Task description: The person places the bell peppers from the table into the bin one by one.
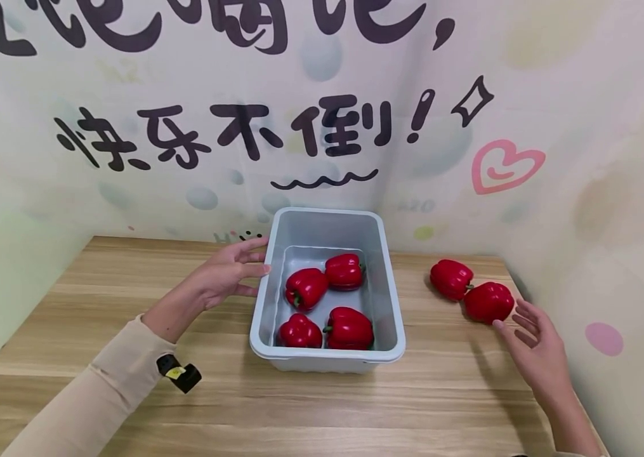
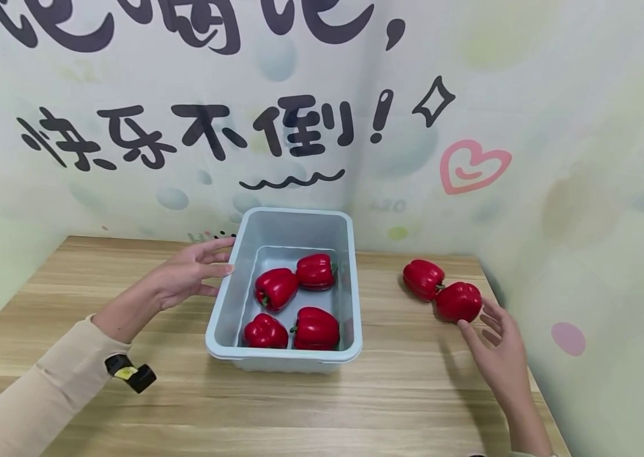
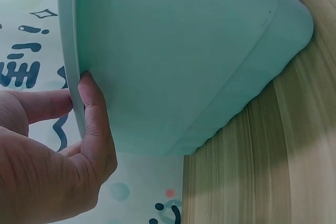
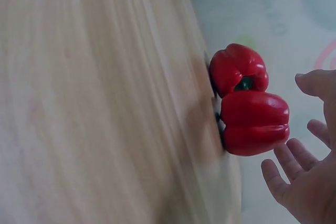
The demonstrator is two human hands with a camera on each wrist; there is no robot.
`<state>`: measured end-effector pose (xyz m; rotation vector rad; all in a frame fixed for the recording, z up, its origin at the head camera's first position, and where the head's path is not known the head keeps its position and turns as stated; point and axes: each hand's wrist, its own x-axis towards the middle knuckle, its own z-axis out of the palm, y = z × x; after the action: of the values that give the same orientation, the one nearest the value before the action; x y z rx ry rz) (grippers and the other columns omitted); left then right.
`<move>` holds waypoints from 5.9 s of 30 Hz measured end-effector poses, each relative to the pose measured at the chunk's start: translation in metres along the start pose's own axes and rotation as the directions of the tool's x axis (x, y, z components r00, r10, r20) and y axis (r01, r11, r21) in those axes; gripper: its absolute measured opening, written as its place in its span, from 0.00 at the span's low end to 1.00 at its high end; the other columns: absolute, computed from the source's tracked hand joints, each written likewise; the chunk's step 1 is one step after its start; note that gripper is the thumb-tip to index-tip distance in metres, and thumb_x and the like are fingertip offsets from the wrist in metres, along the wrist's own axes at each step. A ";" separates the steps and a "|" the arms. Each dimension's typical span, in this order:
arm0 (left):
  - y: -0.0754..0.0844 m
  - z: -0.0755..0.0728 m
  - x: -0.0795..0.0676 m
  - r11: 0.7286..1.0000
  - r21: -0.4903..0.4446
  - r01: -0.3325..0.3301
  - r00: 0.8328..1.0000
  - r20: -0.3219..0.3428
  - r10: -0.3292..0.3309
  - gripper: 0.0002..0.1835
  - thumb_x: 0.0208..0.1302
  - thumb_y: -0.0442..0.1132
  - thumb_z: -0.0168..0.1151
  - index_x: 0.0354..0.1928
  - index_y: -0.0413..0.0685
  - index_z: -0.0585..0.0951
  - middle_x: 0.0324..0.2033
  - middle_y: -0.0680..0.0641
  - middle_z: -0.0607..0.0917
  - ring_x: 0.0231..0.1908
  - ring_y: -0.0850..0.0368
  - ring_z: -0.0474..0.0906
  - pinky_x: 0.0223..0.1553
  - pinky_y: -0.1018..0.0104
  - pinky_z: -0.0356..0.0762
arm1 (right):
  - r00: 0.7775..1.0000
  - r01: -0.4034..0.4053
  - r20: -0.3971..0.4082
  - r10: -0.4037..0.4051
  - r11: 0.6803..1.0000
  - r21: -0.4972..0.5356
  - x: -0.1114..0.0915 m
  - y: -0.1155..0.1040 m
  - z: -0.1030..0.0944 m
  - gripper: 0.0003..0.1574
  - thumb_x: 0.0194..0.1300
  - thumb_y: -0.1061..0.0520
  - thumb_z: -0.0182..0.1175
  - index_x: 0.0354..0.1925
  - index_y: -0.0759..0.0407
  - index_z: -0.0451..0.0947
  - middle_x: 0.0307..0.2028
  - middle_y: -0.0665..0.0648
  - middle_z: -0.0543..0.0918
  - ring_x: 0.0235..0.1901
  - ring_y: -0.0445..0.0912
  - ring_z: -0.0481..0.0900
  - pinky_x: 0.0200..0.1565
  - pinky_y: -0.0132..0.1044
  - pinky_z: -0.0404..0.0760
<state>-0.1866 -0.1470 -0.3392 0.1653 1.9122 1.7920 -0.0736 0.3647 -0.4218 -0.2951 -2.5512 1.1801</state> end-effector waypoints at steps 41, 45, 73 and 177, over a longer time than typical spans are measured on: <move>-0.001 0.000 -0.002 1.000 0.005 -0.001 1.000 -0.018 0.001 0.37 0.66 0.34 0.57 0.74 0.53 0.53 0.66 0.37 0.64 0.60 0.35 0.69 0.46 0.45 0.80 | 0.956 -0.291 0.003 0.293 0.948 0.131 0.044 0.017 0.046 0.55 0.61 0.40 0.62 0.75 0.43 0.40 0.72 0.55 0.54 0.68 0.53 0.54 0.63 0.52 0.69; 0.000 0.001 -0.002 1.000 0.003 -0.002 1.000 -0.022 0.002 0.37 0.66 0.34 0.57 0.74 0.53 0.54 0.66 0.37 0.64 0.60 0.34 0.69 0.46 0.45 0.80 | 0.954 -0.297 0.001 0.300 0.945 0.134 0.046 0.016 0.047 0.57 0.60 0.40 0.62 0.75 0.42 0.38 0.73 0.55 0.52 0.69 0.55 0.53 0.63 0.54 0.69; -0.001 0.001 -0.001 1.000 -0.005 -0.011 1.000 -0.013 0.011 0.37 0.66 0.34 0.57 0.74 0.54 0.54 0.66 0.36 0.63 0.59 0.34 0.69 0.46 0.45 0.81 | 0.936 -0.325 -0.070 0.346 0.922 0.211 0.050 0.017 0.052 0.51 0.61 0.48 0.64 0.73 0.35 0.44 0.72 0.49 0.55 0.69 0.51 0.53 0.62 0.52 0.70; 0.000 -0.001 -0.001 1.000 -0.028 -0.006 1.000 0.006 0.006 0.36 0.67 0.33 0.55 0.74 0.53 0.53 0.66 0.35 0.63 0.60 0.33 0.67 0.46 0.46 0.81 | 0.956 0.069 0.253 -0.148 0.953 0.296 0.057 -0.165 0.068 0.52 0.52 0.52 0.72 0.69 0.38 0.55 0.64 0.53 0.64 0.60 0.53 0.63 0.42 0.36 0.81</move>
<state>-0.1860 -0.1480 -0.3387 0.1668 1.8837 1.8191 -0.1603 0.2292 -0.3259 0.0829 -2.5309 1.6163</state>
